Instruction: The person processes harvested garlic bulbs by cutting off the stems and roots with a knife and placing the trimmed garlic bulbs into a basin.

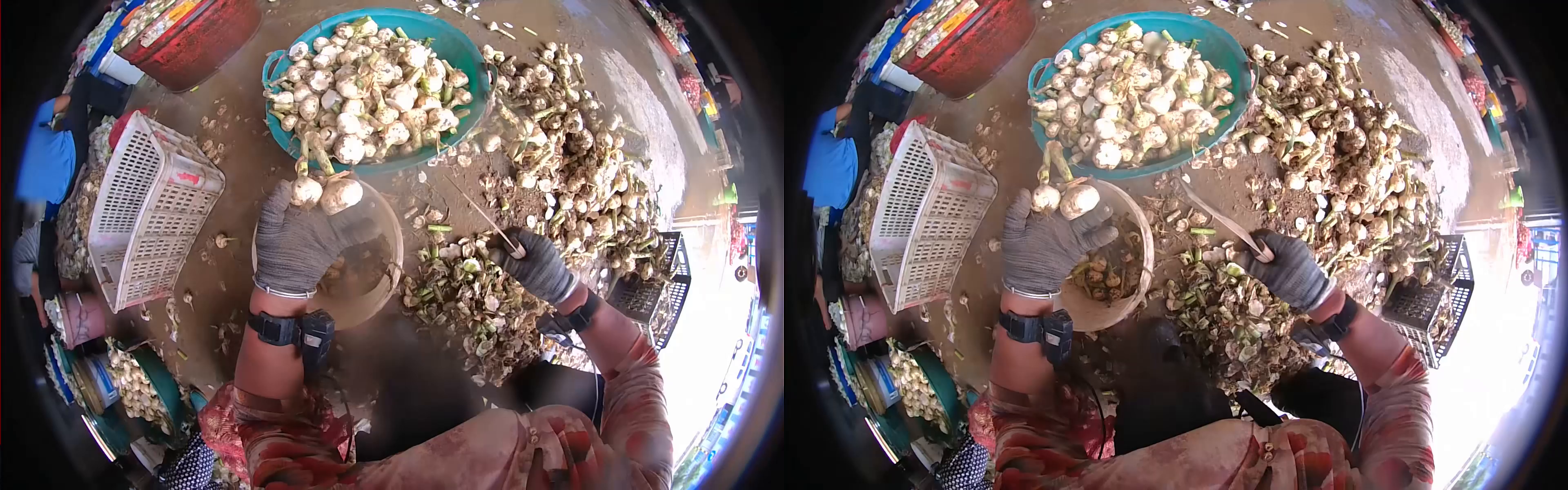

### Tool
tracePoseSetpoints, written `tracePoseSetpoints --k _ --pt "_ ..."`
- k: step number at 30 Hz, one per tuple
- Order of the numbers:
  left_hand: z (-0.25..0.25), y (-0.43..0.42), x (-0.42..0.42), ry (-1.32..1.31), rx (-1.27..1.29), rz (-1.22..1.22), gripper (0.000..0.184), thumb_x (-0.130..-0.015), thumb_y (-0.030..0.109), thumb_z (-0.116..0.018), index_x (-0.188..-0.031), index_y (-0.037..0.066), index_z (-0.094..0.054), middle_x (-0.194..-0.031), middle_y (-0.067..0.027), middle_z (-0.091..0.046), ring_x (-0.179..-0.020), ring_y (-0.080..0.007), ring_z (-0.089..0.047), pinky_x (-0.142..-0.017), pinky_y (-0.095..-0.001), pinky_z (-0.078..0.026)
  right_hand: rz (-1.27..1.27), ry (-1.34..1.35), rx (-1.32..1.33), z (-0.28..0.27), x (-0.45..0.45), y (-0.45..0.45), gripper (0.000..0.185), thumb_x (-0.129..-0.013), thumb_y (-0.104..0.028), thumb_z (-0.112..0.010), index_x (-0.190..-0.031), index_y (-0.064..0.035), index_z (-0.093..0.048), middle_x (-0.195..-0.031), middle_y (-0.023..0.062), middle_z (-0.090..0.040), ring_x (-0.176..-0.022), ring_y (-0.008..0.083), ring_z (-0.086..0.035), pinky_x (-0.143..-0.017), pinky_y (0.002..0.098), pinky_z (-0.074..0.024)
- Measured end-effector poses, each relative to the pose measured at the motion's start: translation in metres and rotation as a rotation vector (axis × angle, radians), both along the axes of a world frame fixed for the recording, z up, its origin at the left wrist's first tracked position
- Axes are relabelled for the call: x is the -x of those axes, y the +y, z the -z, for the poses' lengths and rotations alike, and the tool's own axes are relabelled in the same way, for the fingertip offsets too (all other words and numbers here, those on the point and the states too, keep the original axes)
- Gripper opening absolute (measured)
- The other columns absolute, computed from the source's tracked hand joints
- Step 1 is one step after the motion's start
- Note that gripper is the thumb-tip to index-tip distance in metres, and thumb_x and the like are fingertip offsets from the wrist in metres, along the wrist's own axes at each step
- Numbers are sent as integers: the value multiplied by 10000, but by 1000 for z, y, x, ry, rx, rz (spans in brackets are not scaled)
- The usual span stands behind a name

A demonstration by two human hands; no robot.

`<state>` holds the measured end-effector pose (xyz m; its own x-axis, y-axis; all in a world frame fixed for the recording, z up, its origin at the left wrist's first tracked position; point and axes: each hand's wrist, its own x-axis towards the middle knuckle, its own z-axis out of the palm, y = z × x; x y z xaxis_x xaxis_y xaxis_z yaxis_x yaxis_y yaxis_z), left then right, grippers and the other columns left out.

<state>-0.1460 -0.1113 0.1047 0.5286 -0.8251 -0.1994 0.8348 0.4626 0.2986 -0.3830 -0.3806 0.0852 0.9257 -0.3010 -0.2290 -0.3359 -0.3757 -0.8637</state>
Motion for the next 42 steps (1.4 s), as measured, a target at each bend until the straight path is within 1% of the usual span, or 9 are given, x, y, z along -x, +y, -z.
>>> tracePoseSetpoints --k 3,7,17,23,26,34,38,40,42 --pt "12 -7 27 -311 -264 0 506 -941 429 -429 -1313 85 -439 -1313 -209 -484 -1144 -495 -498 -948 -644 -400 55 -80 -385 0 -31 32 281 -865 -192 -698 -1091 -36 -640 -896 25 -660 -838 103 -586 -761 262 -491" --pt "9 -24 60 136 -17 237 556 -962 460 -377 -1328 42 -390 -1286 -203 -504 -1062 -418 -572 -901 -548 -482 92 -132 -381 -13 -59 57 465 -874 -409 -657 -1119 -14 -632 -951 65 -660 -921 129 -589 -822 272 -468" --pt "59 -13 67 130 63 475 527 -951 462 -419 -1253 36 -493 -1150 -196 -585 -849 -294 -647 -662 -403 -549 317 2 -350 -58 -99 29 343 -888 -384 -643 -971 -52 -624 -696 -14 -593 -548 67 -519 -492 239 -448" --pt "37 -6 81 -16 -298 16 338 -918 318 -568 -1081 22 -576 -1002 -150 -608 -751 -261 -610 -677 -386 -532 285 -270 -78 -69 -132 -4 255 -899 -251 -650 -1056 -50 -661 -767 7 -647 -684 87 -584 -638 215 -479" --pt "23 43 52 -714 -816 -234 308 -882 287 -648 -1018 17 -592 -905 -109 -622 -752 -228 -609 -693 -380 -535 185 -290 -185 -40 -90 6 251 -886 -144 -668 -1103 -21 -643 -995 41 -670 -864 79 -599 -785 212 -476" --pt "125 222 -90 -123 -1274 -1002 203 -867 232 -664 -937 48 -618 -773 -31 -577 -606 -152 -543 -530 -285 -487 204 166 54 46 20 -26 193 -890 -141 -658 -1053 -38 -640 -890 -30 -620 -781 50 -503 -716 216 -445" --pt "266 301 -151 -288 -1486 -666 251 -875 269 -635 -1010 59 -604 -830 -56 -597 -641 -178 -558 -566 -325 -493 234 253 84 60 32 -36 212 -879 -167 -671 -1050 -45 -639 -902 -11 -640 -800 73 -538 -741 242 -462" --pt "286 290 -157 -448 -1628 -361 703 -836 282 -672 -1436 263 -306 -1001 -98 -608 -741 -223 -617 -557 -417 -543 253 339 163 55 31 -38 218 -864 -178 -681 -1027 -38 -645 -874 23 -657 -785 92 -557 -743 259 -470" --pt "305 284 -179 -785 -1900 -36 691 -840 304 -634 -1442 223 -304 -1171 -112 -532 -992 -270 -483 -775 -400 -433 215 437 308 43 29 -41 208 -853 -160 -658 -1021 -36 -657 -860 45 -675 -793 110 -601 -729 272 -486"
